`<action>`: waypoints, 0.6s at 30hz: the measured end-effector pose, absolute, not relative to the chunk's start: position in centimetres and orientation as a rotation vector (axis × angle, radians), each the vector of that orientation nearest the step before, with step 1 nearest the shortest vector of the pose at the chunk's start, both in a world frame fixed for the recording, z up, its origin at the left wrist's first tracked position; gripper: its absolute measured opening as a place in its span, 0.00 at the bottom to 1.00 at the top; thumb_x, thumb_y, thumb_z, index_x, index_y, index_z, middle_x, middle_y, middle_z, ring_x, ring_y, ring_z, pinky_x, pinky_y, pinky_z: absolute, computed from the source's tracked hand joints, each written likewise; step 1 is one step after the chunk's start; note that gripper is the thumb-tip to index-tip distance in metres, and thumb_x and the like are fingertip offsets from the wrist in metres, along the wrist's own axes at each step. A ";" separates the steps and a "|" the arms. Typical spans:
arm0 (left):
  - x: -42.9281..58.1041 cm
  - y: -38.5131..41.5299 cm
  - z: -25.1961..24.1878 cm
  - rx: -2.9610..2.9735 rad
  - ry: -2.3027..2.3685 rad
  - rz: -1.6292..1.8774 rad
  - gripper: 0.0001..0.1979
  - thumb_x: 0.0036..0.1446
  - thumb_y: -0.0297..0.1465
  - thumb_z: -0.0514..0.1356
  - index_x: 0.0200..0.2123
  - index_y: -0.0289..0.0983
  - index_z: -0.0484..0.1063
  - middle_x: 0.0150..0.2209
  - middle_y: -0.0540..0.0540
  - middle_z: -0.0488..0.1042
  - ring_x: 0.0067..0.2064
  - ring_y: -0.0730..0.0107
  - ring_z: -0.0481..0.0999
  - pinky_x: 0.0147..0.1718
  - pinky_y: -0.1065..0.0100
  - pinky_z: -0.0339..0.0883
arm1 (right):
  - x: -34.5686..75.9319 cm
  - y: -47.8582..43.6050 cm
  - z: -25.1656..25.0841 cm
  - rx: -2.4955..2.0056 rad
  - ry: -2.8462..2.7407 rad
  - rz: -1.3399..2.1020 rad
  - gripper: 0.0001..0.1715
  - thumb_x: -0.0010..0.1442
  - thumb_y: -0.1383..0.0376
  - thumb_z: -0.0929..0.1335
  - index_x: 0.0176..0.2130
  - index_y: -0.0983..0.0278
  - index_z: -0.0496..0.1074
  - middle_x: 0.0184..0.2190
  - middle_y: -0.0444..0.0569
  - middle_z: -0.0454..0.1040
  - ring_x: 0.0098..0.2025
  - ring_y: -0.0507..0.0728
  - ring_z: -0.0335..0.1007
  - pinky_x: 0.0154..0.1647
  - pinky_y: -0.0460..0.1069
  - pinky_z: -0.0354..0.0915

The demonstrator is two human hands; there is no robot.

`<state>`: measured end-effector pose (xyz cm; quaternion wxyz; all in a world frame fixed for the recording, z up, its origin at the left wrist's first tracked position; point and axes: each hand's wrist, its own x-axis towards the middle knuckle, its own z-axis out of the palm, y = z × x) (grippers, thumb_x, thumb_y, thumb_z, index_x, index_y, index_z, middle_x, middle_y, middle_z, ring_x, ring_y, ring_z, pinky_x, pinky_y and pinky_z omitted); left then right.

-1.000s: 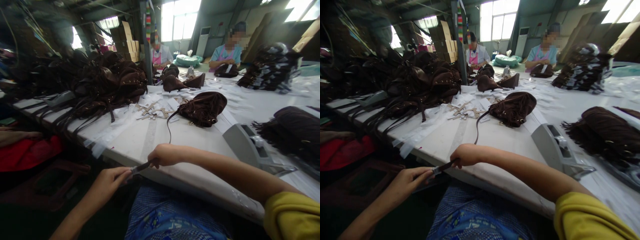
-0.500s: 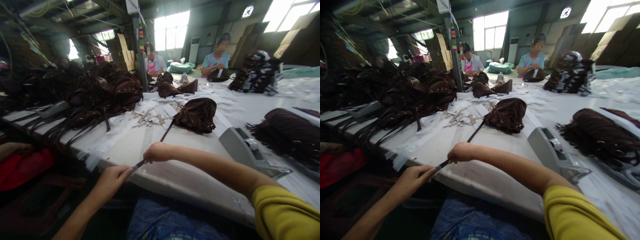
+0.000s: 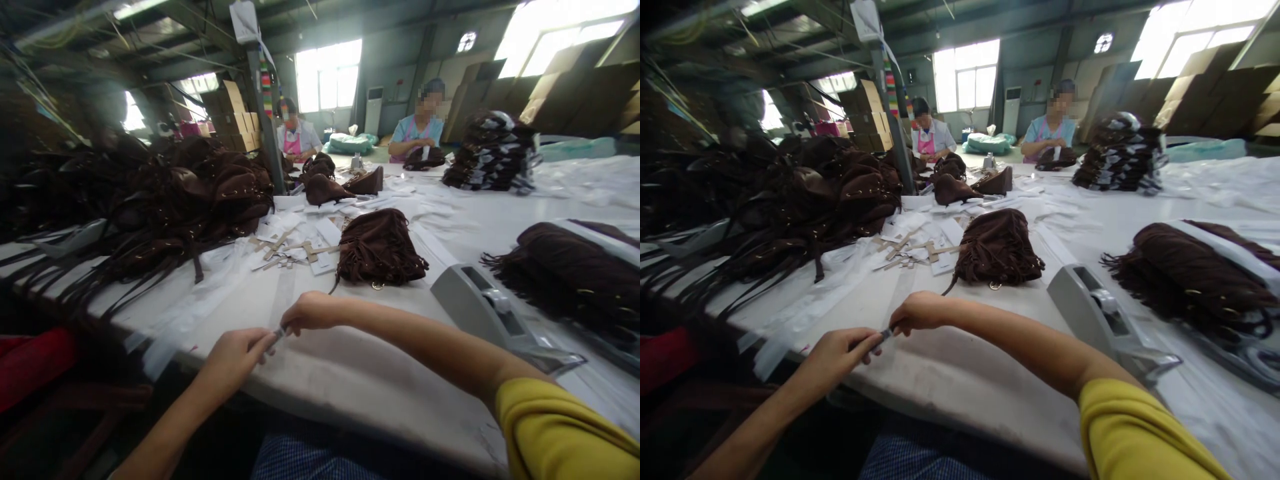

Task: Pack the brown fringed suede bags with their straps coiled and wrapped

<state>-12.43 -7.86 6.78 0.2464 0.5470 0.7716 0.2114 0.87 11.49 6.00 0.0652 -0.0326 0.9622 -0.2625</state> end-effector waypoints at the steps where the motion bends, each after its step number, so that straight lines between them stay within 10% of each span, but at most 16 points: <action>1: -12.1 -6.9 7.0 1.512 2.095 0.573 0.23 0.62 0.47 0.51 0.30 0.39 0.78 0.25 0.49 0.78 0.30 0.63 0.77 0.31 0.69 0.60 | 0.7 11.6 5.9 -0.149 2.906 -0.828 0.13 0.65 0.66 0.66 0.47 0.59 0.77 0.33 0.41 0.80 0.35 0.48 0.74 0.33 0.41 0.58; 8: -12.9 -4.3 6.7 1.488 2.141 0.437 0.24 0.61 0.48 0.51 0.26 0.39 0.77 0.22 0.50 0.77 0.28 0.64 0.76 0.30 0.70 0.58 | 3.6 17.3 5.5 0.093 3.024 -0.490 0.11 0.61 0.64 0.69 0.43 0.62 0.79 0.37 0.49 0.81 0.38 0.55 0.73 0.37 0.45 0.58; 18: -12.4 -0.4 6.6 1.636 2.128 0.388 0.24 0.62 0.46 0.51 0.21 0.37 0.69 0.22 0.50 0.71 0.28 0.66 0.69 0.28 0.70 0.52 | 5.3 19.6 6.1 0.110 3.064 -0.880 0.10 0.61 0.69 0.69 0.41 0.63 0.80 0.34 0.46 0.82 0.37 0.52 0.76 0.37 0.42 0.61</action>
